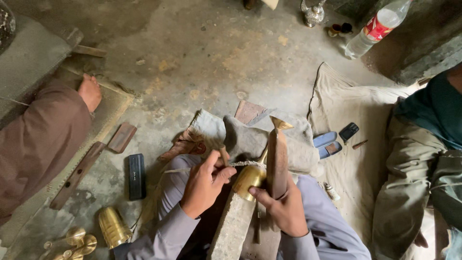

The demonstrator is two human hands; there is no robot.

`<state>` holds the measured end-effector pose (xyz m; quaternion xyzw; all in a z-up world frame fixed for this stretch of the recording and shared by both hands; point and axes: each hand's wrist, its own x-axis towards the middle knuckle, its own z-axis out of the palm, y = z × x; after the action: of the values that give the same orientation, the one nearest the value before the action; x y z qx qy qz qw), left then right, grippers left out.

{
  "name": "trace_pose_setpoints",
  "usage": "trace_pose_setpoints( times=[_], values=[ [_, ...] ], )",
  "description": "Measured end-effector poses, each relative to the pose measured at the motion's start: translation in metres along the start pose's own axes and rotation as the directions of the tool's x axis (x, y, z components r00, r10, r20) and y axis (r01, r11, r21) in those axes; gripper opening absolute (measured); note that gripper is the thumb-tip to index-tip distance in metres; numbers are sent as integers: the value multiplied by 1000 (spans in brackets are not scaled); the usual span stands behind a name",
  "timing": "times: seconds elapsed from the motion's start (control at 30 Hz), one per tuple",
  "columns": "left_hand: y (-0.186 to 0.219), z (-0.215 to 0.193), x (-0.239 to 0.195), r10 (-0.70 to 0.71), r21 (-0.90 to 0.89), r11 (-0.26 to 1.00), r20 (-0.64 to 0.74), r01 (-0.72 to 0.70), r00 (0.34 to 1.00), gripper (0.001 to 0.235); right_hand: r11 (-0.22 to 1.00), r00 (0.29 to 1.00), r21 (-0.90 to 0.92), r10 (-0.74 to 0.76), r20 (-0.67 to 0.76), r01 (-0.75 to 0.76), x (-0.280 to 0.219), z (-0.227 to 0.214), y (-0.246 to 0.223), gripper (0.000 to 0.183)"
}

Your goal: The person sits on the floor and repeatedly hammers a brass goblet-shaped object using a wooden mallet and a metal punch. The object is held against a wooden block, and the person rotates it periodically to work on different sections.

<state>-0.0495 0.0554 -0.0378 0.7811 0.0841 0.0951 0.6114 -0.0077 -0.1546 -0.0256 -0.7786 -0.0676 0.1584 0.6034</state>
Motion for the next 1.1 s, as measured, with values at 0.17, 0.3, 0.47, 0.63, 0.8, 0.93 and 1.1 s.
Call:
trace_pose_setpoints(
  times=[0.17,0.3,0.47,0.63,0.8,0.93,1.1],
  values=[
    [12,12,7,12,-96,995,66,-6,998,30,996,994,73,33,100,-41,5,-19,22,61],
    [22,26,17,194,-75,980,124,-185,973,37,951,952,-65,296,-82,-302,-9,-42,14,61],
    [28,31,24,310,153,923,250,-354,917,41,988,956,-124,-118,-268,88,-58,-77,-26,72],
    [30,32,25,389,151,891,232,-428,891,41,972,950,-235,-88,-298,16,-59,-94,-54,62],
    [35,36,29,272,206,922,253,-327,928,38,824,857,-513,-428,-288,240,-36,-98,-65,58],
    [35,39,27,457,177,849,227,-498,860,38,947,921,-297,-219,-323,121,-30,-100,-67,44],
    [39,37,31,302,178,909,342,-376,890,35,542,884,-835,-430,-184,90,-25,-117,-60,42]
  ],
)
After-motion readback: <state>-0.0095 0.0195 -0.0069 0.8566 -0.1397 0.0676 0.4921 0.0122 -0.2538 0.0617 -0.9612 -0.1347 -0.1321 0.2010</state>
